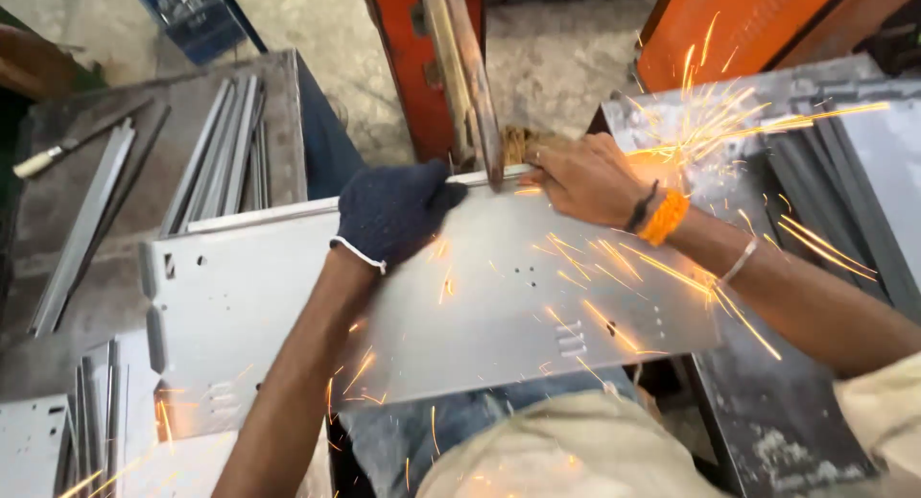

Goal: Spot welding thin metal reinforcement strips onto rectangular metal panels at a manual workstation.

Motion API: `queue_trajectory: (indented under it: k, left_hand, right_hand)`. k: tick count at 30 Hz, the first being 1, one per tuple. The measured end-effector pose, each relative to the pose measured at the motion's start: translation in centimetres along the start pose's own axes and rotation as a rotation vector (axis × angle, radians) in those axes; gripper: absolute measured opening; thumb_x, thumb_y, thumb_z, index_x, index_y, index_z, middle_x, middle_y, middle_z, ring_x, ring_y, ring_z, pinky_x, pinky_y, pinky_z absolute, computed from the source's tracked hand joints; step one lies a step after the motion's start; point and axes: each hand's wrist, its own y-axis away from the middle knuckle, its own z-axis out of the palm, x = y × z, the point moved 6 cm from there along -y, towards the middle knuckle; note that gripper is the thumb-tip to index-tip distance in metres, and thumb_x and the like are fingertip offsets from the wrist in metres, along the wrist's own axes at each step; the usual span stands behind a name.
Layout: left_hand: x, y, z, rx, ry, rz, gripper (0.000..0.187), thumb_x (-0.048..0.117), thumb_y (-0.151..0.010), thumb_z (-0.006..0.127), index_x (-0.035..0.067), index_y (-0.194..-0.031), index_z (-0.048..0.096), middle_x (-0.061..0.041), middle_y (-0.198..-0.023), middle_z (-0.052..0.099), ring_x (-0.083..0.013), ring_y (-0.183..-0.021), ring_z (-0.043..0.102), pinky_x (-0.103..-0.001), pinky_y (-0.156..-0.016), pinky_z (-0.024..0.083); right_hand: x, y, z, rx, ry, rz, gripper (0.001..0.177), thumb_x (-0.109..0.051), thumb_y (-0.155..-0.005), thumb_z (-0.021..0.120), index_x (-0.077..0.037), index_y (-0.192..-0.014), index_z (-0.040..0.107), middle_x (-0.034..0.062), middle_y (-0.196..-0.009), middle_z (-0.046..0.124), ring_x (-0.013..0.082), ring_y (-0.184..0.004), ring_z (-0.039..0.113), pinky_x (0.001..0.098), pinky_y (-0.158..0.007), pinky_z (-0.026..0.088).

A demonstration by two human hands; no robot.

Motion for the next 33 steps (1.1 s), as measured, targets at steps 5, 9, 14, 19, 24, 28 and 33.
queue_trajectory:
  k: [5,9,14,19,24,28,33]
  left_hand:
    - [-0.5,-0.5,-0.7,0.178,0.039,0.092,0.035,0.051,-0.093,0.067,0.017,-0.087,0.075,-0.015,-0.070,0.070,-0.0384,-0.064,0.069,-0.052,-0.055,0.050]
    - [-2.0,0.3,-2.5,0.078,-0.053,0.017,0.038,0.054,-0.092,0.067,0.018,-0.085,0.076,-0.016,-0.066,0.068,-0.0384,-0.062,0.068,-0.052,-0.057,0.052]
    - [-5.2,2.6,-3.7,0.078,-0.145,-0.050,0.044,0.056,-0.092,0.069,0.016,-0.075,0.073,-0.016,-0.065,0.066,-0.0392,-0.063,0.067,-0.053,-0.058,0.052]
    - [-6.8,4.1,-4.3,0.073,-0.131,-0.091,0.037,0.049,-0.091,0.072,0.015,-0.078,0.074,-0.017,-0.063,0.065,-0.0404,-0.060,0.066,-0.054,-0.055,0.050]
    - [-6.9,4.9,-3.8,0.071,-0.094,-0.109,0.036,0.047,-0.091,0.072,0.015,-0.077,0.074,-0.018,-0.062,0.065,-0.0399,-0.059,0.065,-0.053,-0.057,0.051]
    - [-7.1,5.0,-3.5,0.117,-0.092,-0.098,0.035,0.047,-0.092,0.072,0.015,-0.078,0.075,-0.018,-0.064,0.065,-0.0408,-0.059,0.065,-0.053,-0.056,0.050]
    - [-7.2,5.2,-4.0,0.085,-0.127,-0.118,0.035,0.049,-0.091,0.072,0.016,-0.079,0.075,-0.017,-0.063,0.065,-0.0407,-0.060,0.065,-0.054,-0.056,0.050]
  right_hand:
    - [2.2,0.0,0.3,-0.213,0.145,0.152,0.041,-0.042,-0.108,0.061,-0.005,-0.092,0.066,0.0170,-0.084,0.069,0.0375,-0.080,0.068,0.0477,-0.074,0.051]
    - [0.7,0.3,-3.2,-0.086,-0.038,-0.081,0.030,-0.023,-0.100,0.059,0.000,-0.119,0.061,0.0198,-0.096,0.067,0.0402,-0.090,0.066,0.0497,-0.077,0.051]
    - [1.8,0.5,-2.0,0.010,0.001,-0.099,0.025,-0.013,-0.099,0.058,0.003,-0.118,0.061,0.0198,-0.101,0.066,0.0367,-0.090,0.067,0.0478,-0.079,0.053]
    - [1.4,-1.1,-0.6,0.044,0.068,-0.044,0.034,0.000,-0.080,0.060,0.002,-0.113,0.068,0.0177,-0.089,0.066,0.0373,-0.087,0.066,0.0486,-0.080,0.051]
    - [1.2,-1.0,0.6,0.058,0.100,-0.065,0.017,-0.001,-0.079,0.062,0.003,-0.095,0.066,0.0177,-0.091,0.067,0.0351,-0.085,0.066,0.0463,-0.081,0.052]
    - [0.6,-1.0,0.1,0.126,0.068,-0.067,0.025,0.002,-0.075,0.062,0.003,-0.099,0.069,0.0168,-0.088,0.066,0.0358,-0.085,0.065,0.0478,-0.079,0.050]
    - [0.0,-1.1,0.1,0.092,0.084,-0.048,0.030,0.001,-0.071,0.062,0.004,-0.101,0.068,0.0176,-0.089,0.066,0.0354,-0.085,0.065,0.0470,-0.080,0.051]
